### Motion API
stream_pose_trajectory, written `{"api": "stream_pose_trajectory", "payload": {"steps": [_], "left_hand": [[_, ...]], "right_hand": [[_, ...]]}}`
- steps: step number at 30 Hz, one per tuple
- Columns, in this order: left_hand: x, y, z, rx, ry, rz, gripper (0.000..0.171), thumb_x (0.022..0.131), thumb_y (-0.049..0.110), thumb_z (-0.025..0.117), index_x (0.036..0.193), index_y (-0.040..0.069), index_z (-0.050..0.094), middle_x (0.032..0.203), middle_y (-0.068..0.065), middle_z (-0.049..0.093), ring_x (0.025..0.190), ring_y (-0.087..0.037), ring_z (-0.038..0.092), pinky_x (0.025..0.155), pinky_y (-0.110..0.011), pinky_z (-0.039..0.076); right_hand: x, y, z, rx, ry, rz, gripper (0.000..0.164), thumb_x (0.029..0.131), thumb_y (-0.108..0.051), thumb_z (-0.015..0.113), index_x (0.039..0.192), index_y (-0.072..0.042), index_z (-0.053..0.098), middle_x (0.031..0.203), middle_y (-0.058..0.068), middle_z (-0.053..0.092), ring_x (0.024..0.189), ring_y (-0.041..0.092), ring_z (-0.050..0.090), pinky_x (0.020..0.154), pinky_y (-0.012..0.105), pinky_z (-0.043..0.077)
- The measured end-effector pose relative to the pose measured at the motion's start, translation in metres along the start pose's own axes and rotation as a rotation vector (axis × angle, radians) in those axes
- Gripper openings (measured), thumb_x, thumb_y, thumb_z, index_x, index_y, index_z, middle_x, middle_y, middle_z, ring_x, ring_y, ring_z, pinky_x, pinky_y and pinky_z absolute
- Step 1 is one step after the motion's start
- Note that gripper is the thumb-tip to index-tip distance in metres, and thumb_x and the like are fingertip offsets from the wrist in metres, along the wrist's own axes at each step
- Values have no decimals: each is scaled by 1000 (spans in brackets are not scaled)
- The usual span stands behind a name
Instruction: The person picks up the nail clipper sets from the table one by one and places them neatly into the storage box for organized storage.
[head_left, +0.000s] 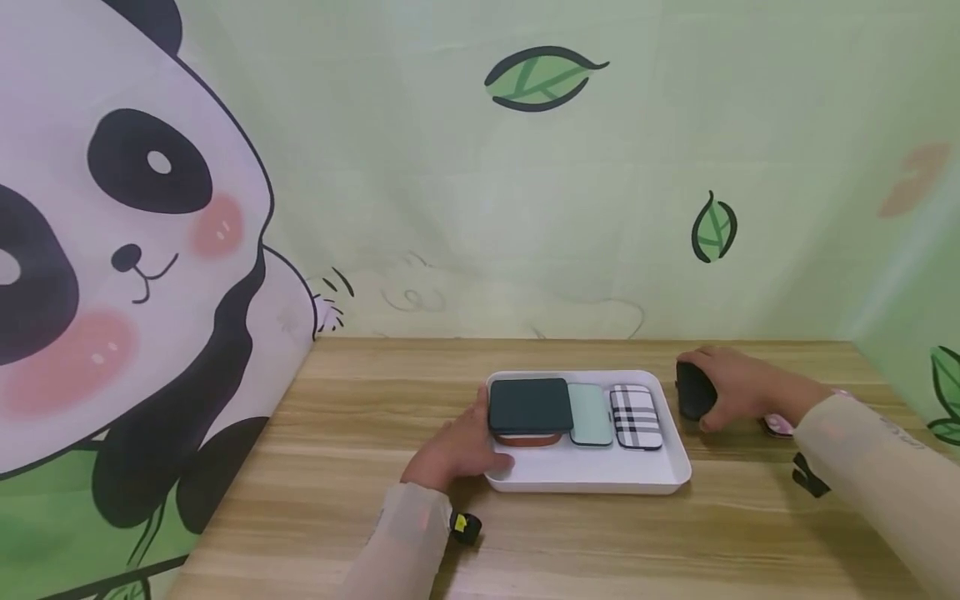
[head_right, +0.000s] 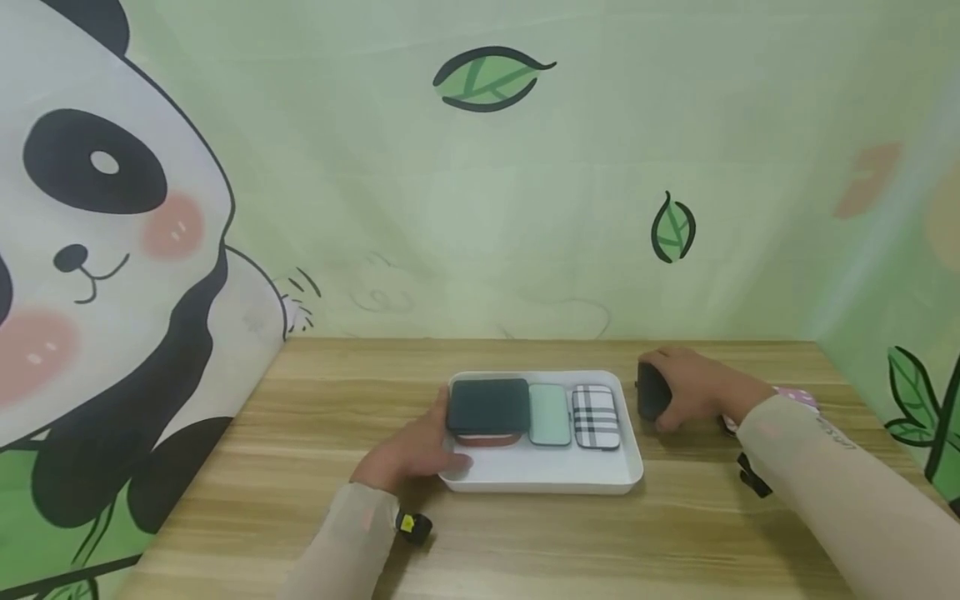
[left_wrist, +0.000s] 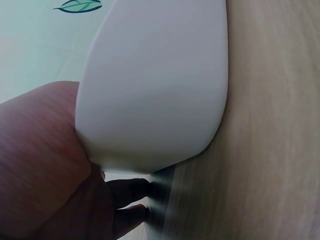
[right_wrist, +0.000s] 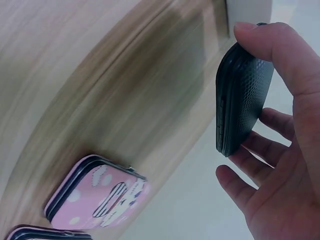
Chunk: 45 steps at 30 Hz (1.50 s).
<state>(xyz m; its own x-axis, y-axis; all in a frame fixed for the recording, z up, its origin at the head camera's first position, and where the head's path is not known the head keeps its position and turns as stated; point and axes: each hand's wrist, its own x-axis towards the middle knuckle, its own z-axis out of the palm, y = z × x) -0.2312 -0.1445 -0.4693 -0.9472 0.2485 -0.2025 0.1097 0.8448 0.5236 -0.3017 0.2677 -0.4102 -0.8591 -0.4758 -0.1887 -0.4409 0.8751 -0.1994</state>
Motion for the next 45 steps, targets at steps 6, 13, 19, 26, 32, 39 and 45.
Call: {"api": "stream_pose_trajectory", "payload": {"steps": [6,13,19,26,32,39,45], "left_hand": [[-1,0,-2,-13,-4,12,118,79,38,80,160,1,1,159,-21,34,145,-33,39,118,-58,27],[-3,2,-4,-2,-6,12,118,80,38,79,160,1,1,159,-22,35,145,-33,38,118,-57,26],[-4,2,-5,-4,-10,17,118,79,38,79,160,0,1,159,-22,34,146,-32,37,118,-58,26],[-3,0,-3,-2,-18,11,118,80,39,78,160,3,-1,160,-20,32,147,-31,35,119,-57,25],[-2,0,-3,5,-23,-2,118,80,41,78,161,5,-1,161,-19,32,147,-31,35,120,-55,24],[-3,1,-4,10,-15,-6,118,80,40,78,161,5,0,161,-19,33,147,-31,36,120,-54,25],[-3,0,-3,8,-15,3,118,80,40,78,161,5,0,161,-19,32,147,-31,35,120,-55,24]], "right_hand": [[0,-14,-7,-8,50,-15,97,67,-38,89,147,-6,44,138,22,51,108,34,53,83,48,53],[5,-43,-9,-44,80,-88,94,70,-42,87,147,-7,45,143,20,48,117,35,52,91,52,51],[15,-68,0,-19,44,-115,95,72,-42,85,151,-12,41,151,19,40,126,36,46,96,55,51],[29,-93,11,-16,0,-165,97,72,-44,85,153,-15,39,152,16,39,129,33,44,98,55,50],[39,-106,19,-17,-32,-159,99,74,-44,83,155,-14,36,154,15,36,133,32,41,102,53,47],[47,-113,28,-33,-38,-157,101,74,-48,84,155,-13,33,154,14,38,134,31,42,106,52,45],[49,-117,29,-45,-59,-178,100,75,-46,84,154,-10,35,154,17,40,137,34,41,108,53,43]]}}
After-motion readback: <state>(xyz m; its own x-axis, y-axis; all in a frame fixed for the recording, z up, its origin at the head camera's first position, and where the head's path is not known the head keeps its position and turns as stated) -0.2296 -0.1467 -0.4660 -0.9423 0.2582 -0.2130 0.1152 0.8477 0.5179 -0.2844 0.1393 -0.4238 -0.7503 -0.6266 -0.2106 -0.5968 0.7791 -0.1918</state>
